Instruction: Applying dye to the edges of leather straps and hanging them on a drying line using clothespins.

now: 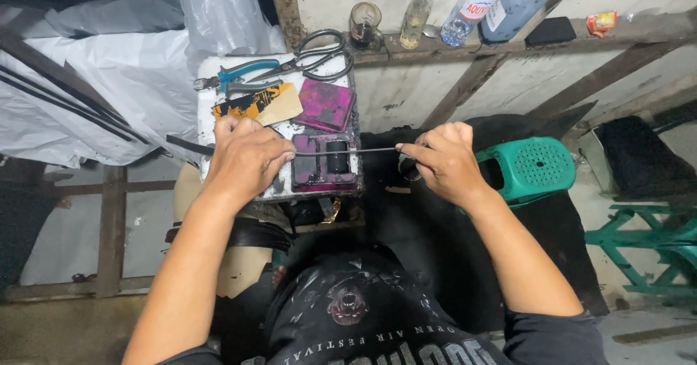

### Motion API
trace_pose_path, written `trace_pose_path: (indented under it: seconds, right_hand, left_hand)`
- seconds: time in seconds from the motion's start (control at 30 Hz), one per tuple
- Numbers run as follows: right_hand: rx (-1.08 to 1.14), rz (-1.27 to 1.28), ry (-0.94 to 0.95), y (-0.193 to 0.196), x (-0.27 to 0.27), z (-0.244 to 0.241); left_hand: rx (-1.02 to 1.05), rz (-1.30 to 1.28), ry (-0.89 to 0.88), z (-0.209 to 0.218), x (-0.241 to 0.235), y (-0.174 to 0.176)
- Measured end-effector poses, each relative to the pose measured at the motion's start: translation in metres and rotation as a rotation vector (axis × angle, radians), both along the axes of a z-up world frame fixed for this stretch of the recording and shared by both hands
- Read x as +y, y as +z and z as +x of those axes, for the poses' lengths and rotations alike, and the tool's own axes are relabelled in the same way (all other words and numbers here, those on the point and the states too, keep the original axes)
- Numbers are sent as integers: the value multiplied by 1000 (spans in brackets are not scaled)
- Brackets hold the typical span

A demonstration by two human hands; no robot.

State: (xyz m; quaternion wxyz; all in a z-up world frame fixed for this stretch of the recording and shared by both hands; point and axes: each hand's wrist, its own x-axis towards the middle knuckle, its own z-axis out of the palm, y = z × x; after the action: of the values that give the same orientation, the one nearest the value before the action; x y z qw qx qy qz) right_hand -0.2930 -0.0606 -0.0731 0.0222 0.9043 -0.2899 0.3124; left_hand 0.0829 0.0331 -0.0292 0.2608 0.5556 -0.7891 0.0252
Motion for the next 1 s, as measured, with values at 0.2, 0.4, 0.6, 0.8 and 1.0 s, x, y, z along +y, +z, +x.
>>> trace_pose_path:
  seconds: [0.2, 0.4, 0.6, 0.8, 1.0]
  right_hand:
    - [-2, -17, -46, 0, 2, -18]
    - [-9, -20, -113, 4, 5, -30]
    - [-4, -36, -156, -2, 3, -44]
    - [-7, 19, -178, -5, 0, -53]
    - [-68, 188, -130, -19, -10, -67]
  left_hand:
    - [-22, -51, -59, -12, -12, -8]
    - [-8, -49, -109, -26, -22, -13]
    - [0, -81, -161, -37, -30, -15]
    - [-12, -71, -190, -45, -37, -22]
    - [71, -9, -243, -57, -41, -4]
